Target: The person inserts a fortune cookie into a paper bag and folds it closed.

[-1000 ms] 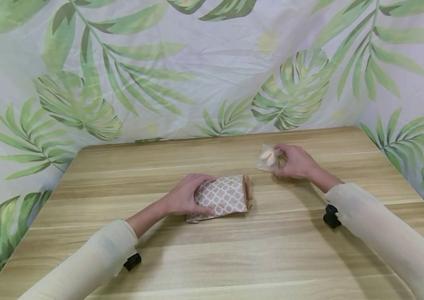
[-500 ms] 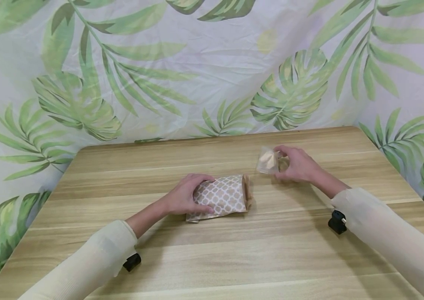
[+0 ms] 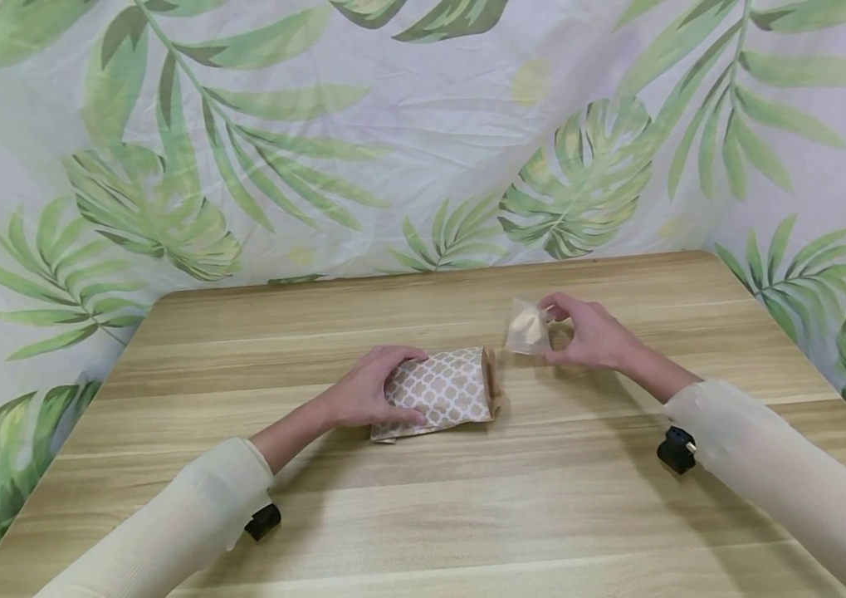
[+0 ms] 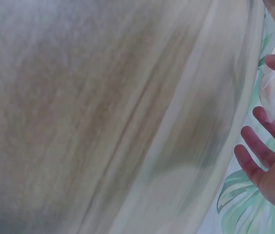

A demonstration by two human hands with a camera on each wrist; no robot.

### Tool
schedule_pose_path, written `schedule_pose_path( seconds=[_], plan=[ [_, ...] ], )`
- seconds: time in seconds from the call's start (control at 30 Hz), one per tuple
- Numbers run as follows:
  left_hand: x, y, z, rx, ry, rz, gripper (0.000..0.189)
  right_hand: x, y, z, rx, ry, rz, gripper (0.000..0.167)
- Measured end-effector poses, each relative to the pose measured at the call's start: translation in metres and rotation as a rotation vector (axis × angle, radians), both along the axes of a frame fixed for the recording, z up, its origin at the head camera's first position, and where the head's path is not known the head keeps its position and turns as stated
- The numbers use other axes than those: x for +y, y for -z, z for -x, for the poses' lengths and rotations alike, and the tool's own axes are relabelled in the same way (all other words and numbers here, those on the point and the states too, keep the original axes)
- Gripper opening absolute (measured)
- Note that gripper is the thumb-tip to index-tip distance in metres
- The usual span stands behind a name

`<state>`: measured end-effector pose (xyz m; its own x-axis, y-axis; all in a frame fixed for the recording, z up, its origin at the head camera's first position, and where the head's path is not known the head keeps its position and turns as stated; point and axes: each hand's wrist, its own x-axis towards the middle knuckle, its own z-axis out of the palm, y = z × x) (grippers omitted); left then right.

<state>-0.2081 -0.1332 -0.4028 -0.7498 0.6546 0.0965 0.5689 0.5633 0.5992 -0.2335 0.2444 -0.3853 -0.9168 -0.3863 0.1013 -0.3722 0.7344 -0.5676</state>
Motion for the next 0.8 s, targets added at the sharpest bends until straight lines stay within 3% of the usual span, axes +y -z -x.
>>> schedule_pose_path(
  seconds=[0.8],
  plan=[
    [-0.001,0.000,0.001,-0.041,-0.006,-0.058,0.086,-0.008,-0.012,-0.032,0.041,-0.174,0.082,0.066]
  ],
)
